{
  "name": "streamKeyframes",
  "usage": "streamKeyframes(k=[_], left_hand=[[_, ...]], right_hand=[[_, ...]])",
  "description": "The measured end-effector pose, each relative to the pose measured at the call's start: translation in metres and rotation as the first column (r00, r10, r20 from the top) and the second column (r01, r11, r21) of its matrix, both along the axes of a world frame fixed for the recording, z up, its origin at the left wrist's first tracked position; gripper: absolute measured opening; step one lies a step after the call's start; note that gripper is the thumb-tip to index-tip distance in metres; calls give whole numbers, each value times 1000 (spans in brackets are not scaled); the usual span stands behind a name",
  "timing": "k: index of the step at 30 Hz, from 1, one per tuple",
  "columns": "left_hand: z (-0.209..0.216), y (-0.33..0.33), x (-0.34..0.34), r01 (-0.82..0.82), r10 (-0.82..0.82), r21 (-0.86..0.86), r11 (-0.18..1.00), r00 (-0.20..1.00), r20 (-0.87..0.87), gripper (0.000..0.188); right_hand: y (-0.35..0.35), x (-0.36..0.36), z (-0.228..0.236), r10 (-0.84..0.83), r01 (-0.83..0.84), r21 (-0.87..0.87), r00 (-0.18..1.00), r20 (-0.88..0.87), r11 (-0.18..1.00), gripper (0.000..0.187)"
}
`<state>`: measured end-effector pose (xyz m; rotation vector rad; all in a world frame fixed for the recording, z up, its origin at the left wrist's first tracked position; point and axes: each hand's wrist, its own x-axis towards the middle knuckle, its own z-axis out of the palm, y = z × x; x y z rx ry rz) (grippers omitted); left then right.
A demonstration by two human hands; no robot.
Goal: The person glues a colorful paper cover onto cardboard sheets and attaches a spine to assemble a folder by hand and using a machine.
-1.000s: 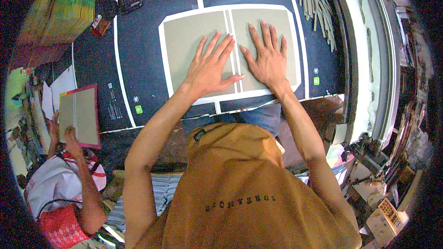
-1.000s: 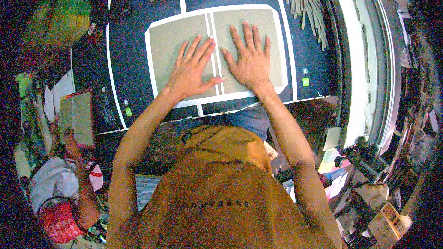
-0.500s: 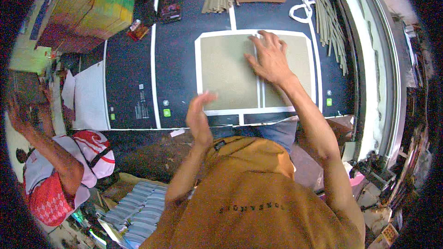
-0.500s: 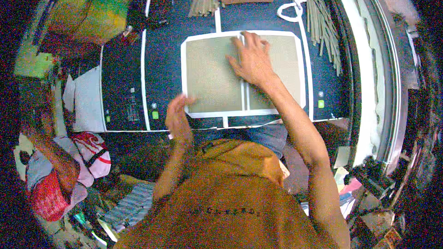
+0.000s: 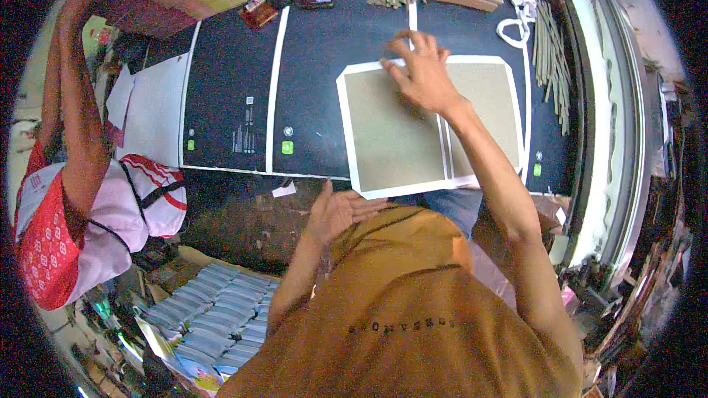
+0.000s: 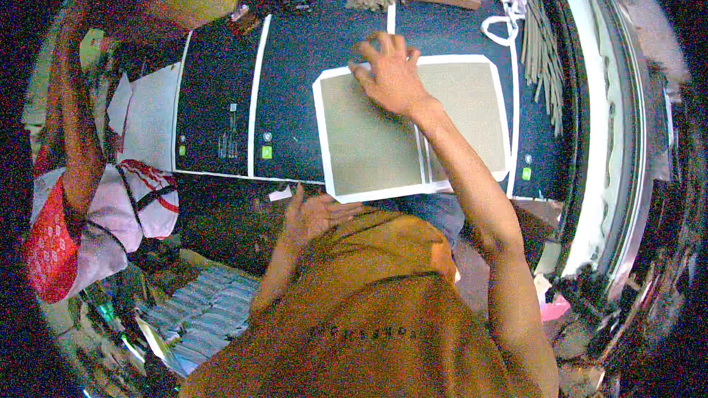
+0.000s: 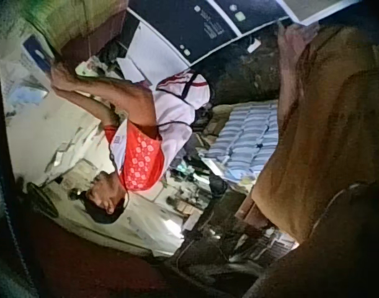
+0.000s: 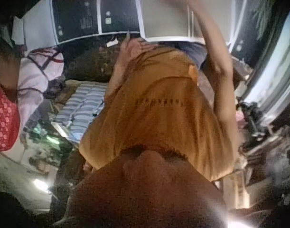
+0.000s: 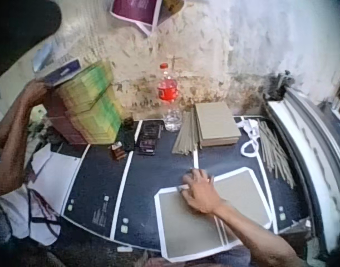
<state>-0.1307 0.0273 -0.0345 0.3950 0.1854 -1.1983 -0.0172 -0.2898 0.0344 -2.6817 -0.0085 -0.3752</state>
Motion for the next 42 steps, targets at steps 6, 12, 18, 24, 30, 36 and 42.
streamKeyframes(k=[6, 12, 18, 24, 30, 36, 42], left_hand=[[32, -40, 102, 23, -154, 329, 944, 913, 378, 52], [49, -93, 157, -383, -340, 674, 632, 644, 685, 50], [26, 46, 235, -490, -363, 763, 421, 680, 637, 75], [25, 176, 355, -772, -718, 573, 276, 231, 657, 64], [-12, 168, 337, -849, -805, 300, 436, -218, 551, 71], [120, 7, 124, -681, -705, 502, 533, -30, 709, 59], [147, -17, 87, -591, -677, 496, 636, -118, 726, 58]], right_hand=[[-42, -132, 86, -198, 130, 315, 961, 194, 940, 29], [-13, -347, 42, -526, 589, 571, 797, -296, 571, 21], [7, -602, -33, -894, 999, 11, 48, -446, 48, 26], [-117, -716, -62, -988, 974, -196, 88, -124, 111, 62], [-154, -800, -139, -961, 921, -386, -67, -269, 44, 67], [-141, -789, -124, -910, 996, -86, -30, -414, 6, 43], [-171, -835, -115, -960, 971, -237, -91, -265, -27, 19]])
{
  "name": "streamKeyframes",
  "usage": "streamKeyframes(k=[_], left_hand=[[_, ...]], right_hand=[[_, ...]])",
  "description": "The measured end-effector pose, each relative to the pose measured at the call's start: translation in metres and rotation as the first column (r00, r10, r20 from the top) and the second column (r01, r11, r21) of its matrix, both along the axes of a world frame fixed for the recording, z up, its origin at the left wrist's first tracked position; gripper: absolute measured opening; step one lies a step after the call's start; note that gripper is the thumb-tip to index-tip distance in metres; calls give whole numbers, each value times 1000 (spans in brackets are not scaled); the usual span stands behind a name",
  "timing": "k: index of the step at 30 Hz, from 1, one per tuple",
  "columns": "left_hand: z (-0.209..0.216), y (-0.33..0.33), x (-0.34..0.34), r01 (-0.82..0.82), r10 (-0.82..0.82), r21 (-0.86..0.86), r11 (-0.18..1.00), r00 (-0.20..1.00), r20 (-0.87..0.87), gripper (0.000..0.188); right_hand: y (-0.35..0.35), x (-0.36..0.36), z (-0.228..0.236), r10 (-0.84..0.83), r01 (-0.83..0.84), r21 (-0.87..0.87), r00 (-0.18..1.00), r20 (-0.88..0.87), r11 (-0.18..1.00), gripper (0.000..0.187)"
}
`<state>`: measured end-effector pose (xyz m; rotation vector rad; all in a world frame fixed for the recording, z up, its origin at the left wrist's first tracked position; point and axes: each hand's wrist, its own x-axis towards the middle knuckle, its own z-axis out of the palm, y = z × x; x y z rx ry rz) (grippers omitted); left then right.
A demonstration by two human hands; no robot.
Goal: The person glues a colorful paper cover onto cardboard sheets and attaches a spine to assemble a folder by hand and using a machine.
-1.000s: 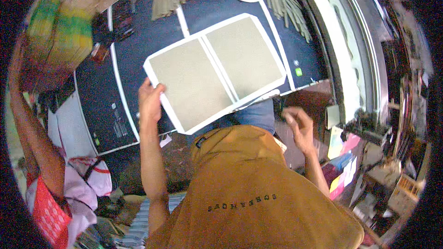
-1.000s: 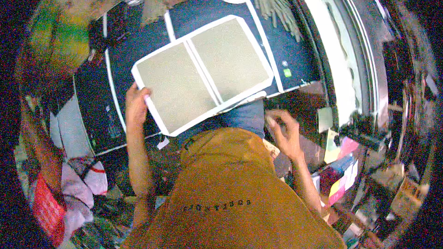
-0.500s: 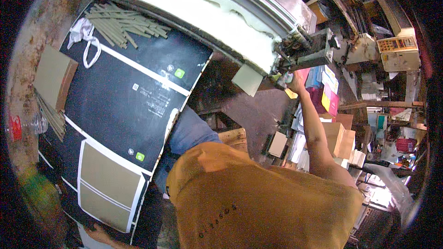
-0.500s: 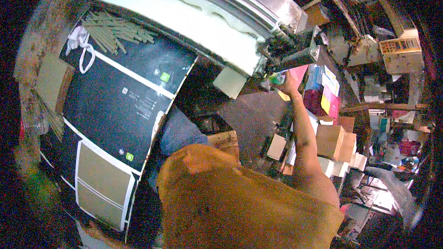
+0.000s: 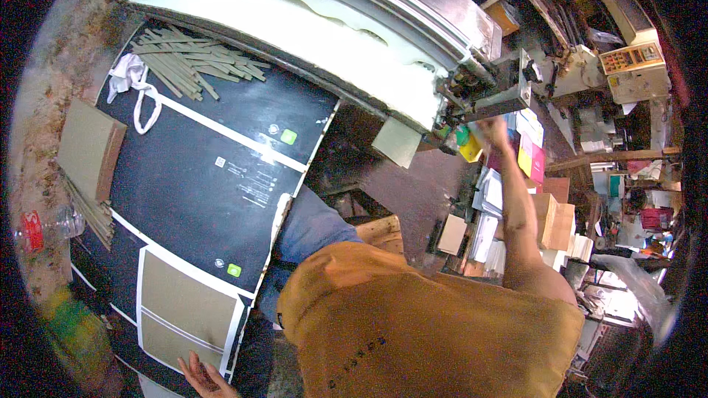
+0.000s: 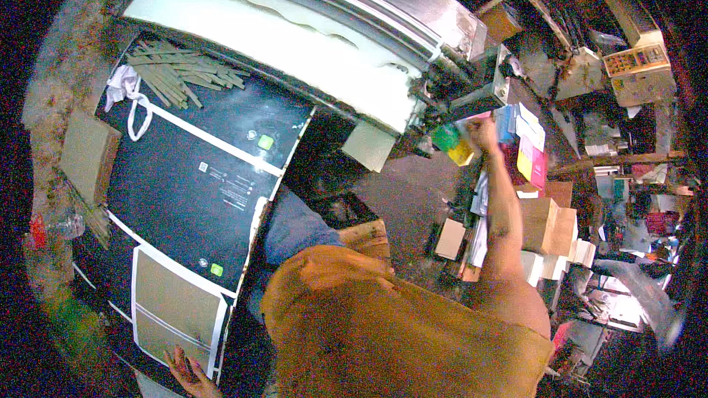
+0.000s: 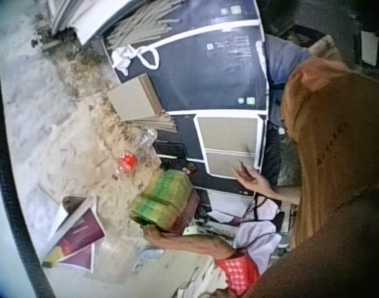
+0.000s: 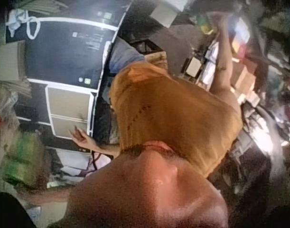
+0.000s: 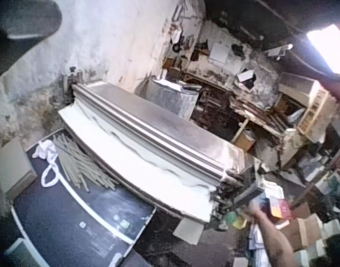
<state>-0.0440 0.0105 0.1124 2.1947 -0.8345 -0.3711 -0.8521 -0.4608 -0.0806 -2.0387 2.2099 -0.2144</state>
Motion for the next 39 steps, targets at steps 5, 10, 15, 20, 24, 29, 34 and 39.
streamKeyframes(k=[5, 10, 15, 20, 24, 29, 34, 39], left_hand=[[36, -26, -20, -83, 83, -53, 995, 997, -9, 56], [48, -34, -27, -95, 95, -32, 995, 995, 2, 56], [43, -39, -21, -8, 6, -22, 1000, 998, -56, 57], [58, -51, -29, 18, -17, 18, 1000, 999, -42, 60], [52, -49, -30, -3, 15, 134, 991, 996, -86, 62], [43, -45, -29, 30, -12, 143, 989, 992, -122, 63], [91, -119, -31, 171, -164, 212, 962, 985, -51, 58], [102, -224, -27, 465, -454, -287, 838, 884, 109, 47]], right_hand=[[-93, -69, 175, -219, 120, -211, 805, -551, 970, 36], [-183, 40, 338, -15, -198, -556, 935, -355, 807, 27], [-264, 166, 402, 235, -598, -565, 776, -585, 568, 29], [-293, 291, 394, 341, -560, -495, 816, -467, 664, 10], [-301, 354, 335, 629, -747, -190, 647, -431, 638, 18], [-311, 400, 300, 612, -620, 38, 760, -219, 784, 68], [-351, 412, 263, 453, -547, -90, 765, -458, 832, 89], [-361, 423, 238, 596, -635, -38, 742, -306, 771, 96]])
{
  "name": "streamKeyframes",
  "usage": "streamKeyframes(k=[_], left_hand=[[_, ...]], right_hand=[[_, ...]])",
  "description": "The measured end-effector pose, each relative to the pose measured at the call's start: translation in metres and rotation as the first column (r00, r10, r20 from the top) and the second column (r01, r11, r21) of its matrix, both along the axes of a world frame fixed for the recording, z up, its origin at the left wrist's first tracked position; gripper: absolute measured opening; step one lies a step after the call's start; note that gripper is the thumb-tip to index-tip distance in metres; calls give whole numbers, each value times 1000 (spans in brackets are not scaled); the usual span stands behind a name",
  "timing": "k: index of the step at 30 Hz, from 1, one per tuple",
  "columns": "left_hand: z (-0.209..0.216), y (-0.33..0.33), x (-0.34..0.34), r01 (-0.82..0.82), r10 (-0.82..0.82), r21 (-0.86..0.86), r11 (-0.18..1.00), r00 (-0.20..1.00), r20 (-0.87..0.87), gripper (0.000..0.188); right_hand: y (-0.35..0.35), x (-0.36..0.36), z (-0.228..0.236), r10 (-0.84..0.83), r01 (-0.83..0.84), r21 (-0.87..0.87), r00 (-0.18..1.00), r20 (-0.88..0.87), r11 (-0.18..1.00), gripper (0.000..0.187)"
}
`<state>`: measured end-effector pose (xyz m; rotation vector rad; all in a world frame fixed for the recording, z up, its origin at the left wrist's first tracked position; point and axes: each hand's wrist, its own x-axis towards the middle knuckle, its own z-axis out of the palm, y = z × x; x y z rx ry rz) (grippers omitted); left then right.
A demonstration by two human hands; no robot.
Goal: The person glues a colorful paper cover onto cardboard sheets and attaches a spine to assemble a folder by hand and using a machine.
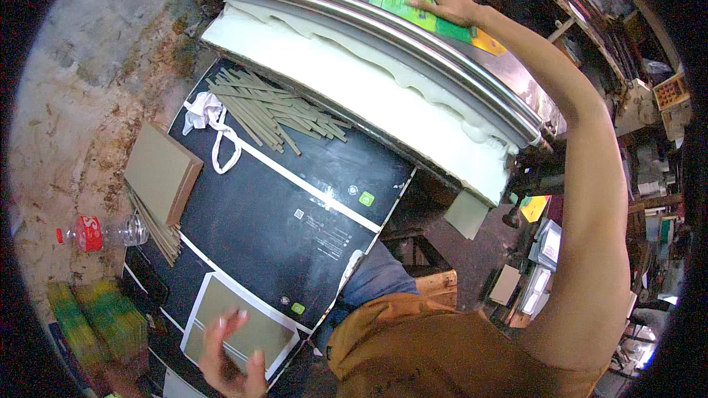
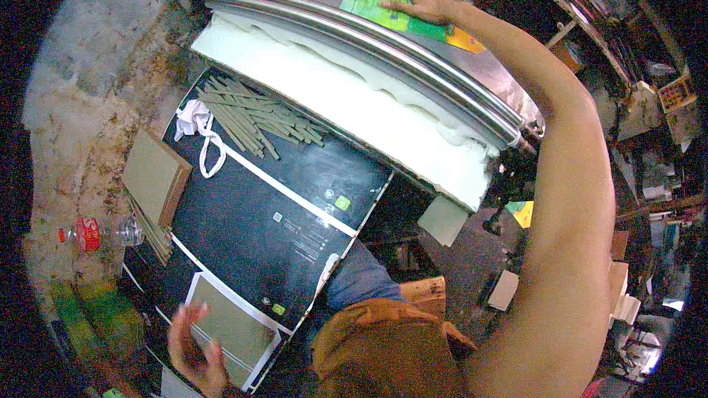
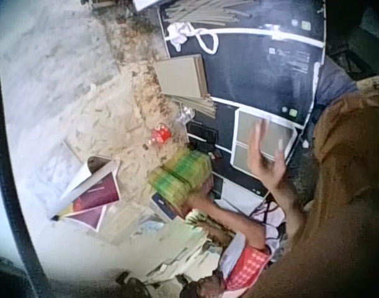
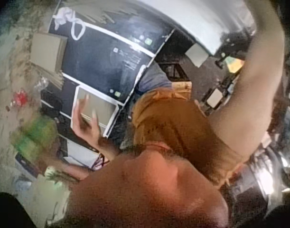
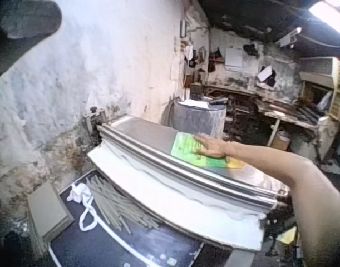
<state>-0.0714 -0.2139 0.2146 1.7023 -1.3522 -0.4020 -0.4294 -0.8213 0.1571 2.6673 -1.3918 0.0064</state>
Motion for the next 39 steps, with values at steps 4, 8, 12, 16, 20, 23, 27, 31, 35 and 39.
streamKeyframes(k=[4, 8, 12, 16, 20, 23, 27, 31, 35, 39], left_hand=[[-4, -160, -31, -35, -9, -150, 988, 958, -287, 28], [-53, -298, -78, 116, -139, -77, 990, 810, -570, 29], [-96, -359, -124, 71, -56, 23, 997, 911, -409, 44], [-109, -377, -149, -31, 35, 16, 999, 927, -373, 42], [-108, -381, -161, 44, -4, 67, 997, 862, -507, 39], [-118, -382, -171, 60, -9, 64, 996, 799, -601, 30], [-95, -381, -168, 71, 46, 168, 983, 792, -609, 30], [-84, -370, -158, 103, 24, 145, 984, 728, -685, 34], [-91, -318, -121, 6, 50, 78, 997, 720, -692, 29], [-74, -260, -103, -20, 82, 101, 995, 747, -660, 29]], right_hand=[[16, -11, -2, 284, -285, -14, 952, 117, 959, 89], [46, -12, 7, 339, -344, 38, 936, 100, 938, 83], [61, -4, 16, 345, -352, 82, 934, 87, 932, 80], [55, -7, 14, 432, -439, 63, 897, 97, 896, 79], [58, -11, 9, 413, -424, 84, 903, 119, 902, 79], [60, -17, 10, 392, -401, 106, 915, 93, 910, 79], [52, -15, 15, 296, -375, 242, 904, 307, 895, 76], [23, 6, 35, -75, -317, 562, 821, 566, 764, 79], [57, 121, 98, 328, -366, 122, 911, 250, 923, 50], [128, 219, 111, 536, -626, -75, 717, -445, 776, 67]])
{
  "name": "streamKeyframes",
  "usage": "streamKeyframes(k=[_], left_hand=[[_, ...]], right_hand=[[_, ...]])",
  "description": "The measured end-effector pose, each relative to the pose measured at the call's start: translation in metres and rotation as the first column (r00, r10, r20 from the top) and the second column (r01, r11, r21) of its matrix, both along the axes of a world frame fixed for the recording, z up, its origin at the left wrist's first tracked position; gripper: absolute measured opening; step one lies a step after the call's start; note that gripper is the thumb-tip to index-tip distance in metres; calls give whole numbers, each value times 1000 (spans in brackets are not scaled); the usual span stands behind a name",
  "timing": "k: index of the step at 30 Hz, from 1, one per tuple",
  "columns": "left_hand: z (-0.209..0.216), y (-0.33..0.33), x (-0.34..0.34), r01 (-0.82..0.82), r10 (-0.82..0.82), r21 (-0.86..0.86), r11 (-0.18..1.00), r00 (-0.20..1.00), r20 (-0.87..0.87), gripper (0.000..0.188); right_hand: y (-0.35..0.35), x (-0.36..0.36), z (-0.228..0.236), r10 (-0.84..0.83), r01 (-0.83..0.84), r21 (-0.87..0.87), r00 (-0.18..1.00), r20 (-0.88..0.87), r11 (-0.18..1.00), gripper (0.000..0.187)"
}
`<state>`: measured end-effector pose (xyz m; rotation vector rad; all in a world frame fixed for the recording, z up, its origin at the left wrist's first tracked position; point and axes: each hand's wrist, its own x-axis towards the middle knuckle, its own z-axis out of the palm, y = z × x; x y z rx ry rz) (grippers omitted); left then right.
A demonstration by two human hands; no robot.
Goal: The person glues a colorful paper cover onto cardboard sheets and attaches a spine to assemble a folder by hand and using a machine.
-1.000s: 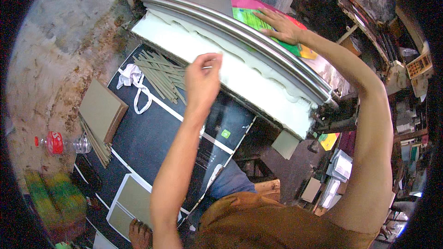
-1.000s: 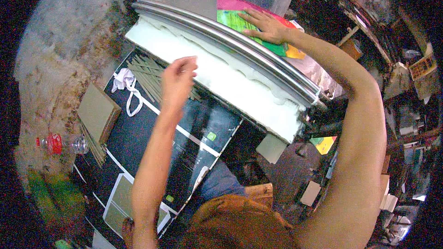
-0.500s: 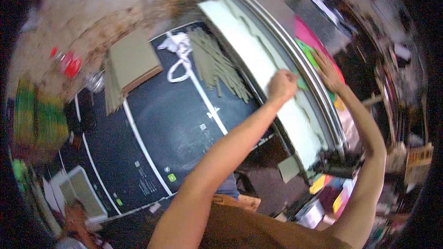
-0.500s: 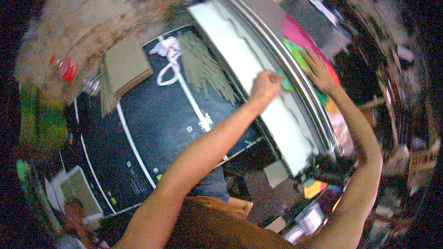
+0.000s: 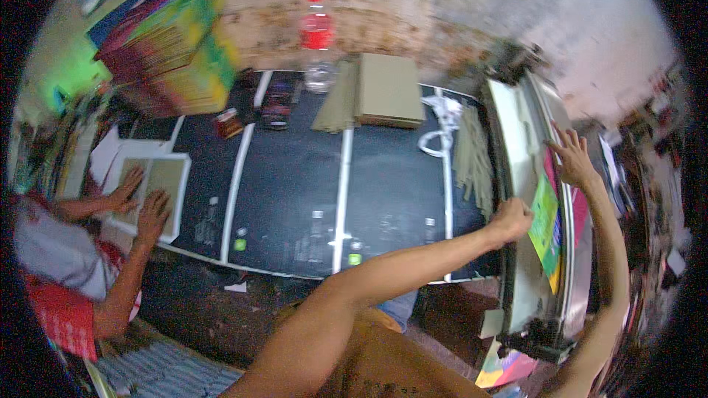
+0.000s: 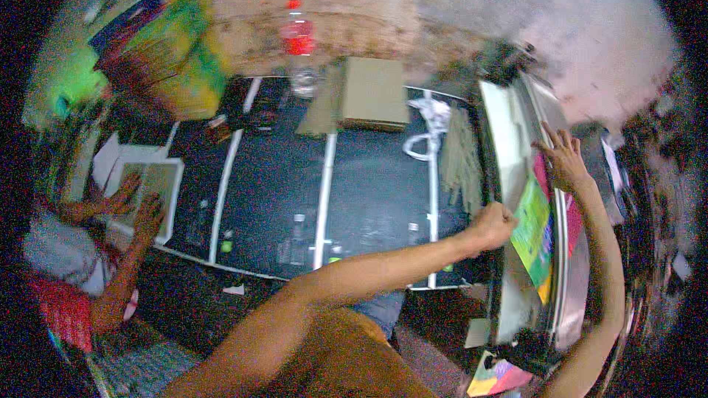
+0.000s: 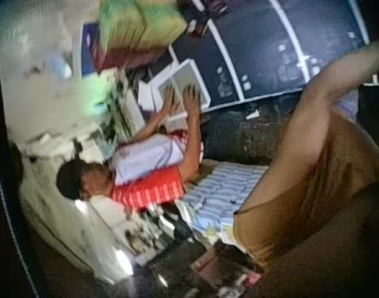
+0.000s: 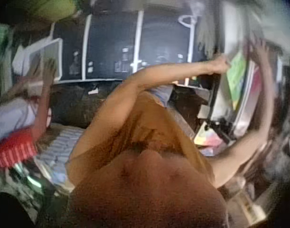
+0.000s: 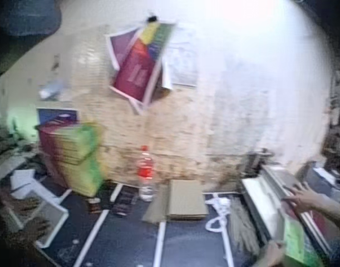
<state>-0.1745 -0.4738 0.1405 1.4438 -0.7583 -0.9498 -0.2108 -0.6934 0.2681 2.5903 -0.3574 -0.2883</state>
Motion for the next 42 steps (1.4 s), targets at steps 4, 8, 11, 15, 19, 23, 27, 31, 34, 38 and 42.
streamKeyframes(k=[4, 8, 11, 15, 19, 23, 27, 31, 34, 38, 42], left_hand=[[26, 66, 34, -24, 26, -33, 999, 997, 70, 30], [30, 143, 98, -94, 84, 43, 995, 978, 191, 27], [61, 155, 130, 71, -30, -103, 992, 934, 356, 24], [95, 262, 253, -134, -140, 205, 970, 380, 914, 21], [138, 358, 249, -270, 273, -306, 913, -151, 950, 11], [104, 436, 194, -286, 108, -94, 954, 32, 994, 17], [-8, 461, 153, -392, 165, -48, 919, 271, 948, 21], [-86, 481, 130, -442, 27, 193, 876, 444, 896, 21], [-104, 488, 125, -373, -89, 330, 867, 535, 840, 30], [-34, 451, 159, -159, -346, 543, 825, 616, 707, 48], [-11, 280, 251, -122, 104, -41, 992, 571, 814, 42]], right_hand=[[-28, 56, -30, 202, -238, -105, 941, -272, 966, 42], [9, 152, -64, 191, -226, -28, 877, -440, 974, 41], [-65, 122, 1, 93, -161, -294, 969, -231, 942, 54], [65, 181, 23, 190, -182, -65, 970, 152, 981, 50], [147, 138, 35, 270, -336, -40, 676, 686, 941, 30], [230, 49, -59, 113, -223, 58, 684, 721, 973, 33], [277, -20, -168, -51, -209, 321, 763, 644, 924, 31], [306, -41, -227, -161, -104, 476, 861, 483, 873, 46], [310, -52, -244, -235, 10, 549, 910, 341, 836, 50], [315, -57, -225, -278, 96, 629, 940, 198, 771, 60], [306, -69, -198, -300, 165, 696, 951, 76, 699, 74]])
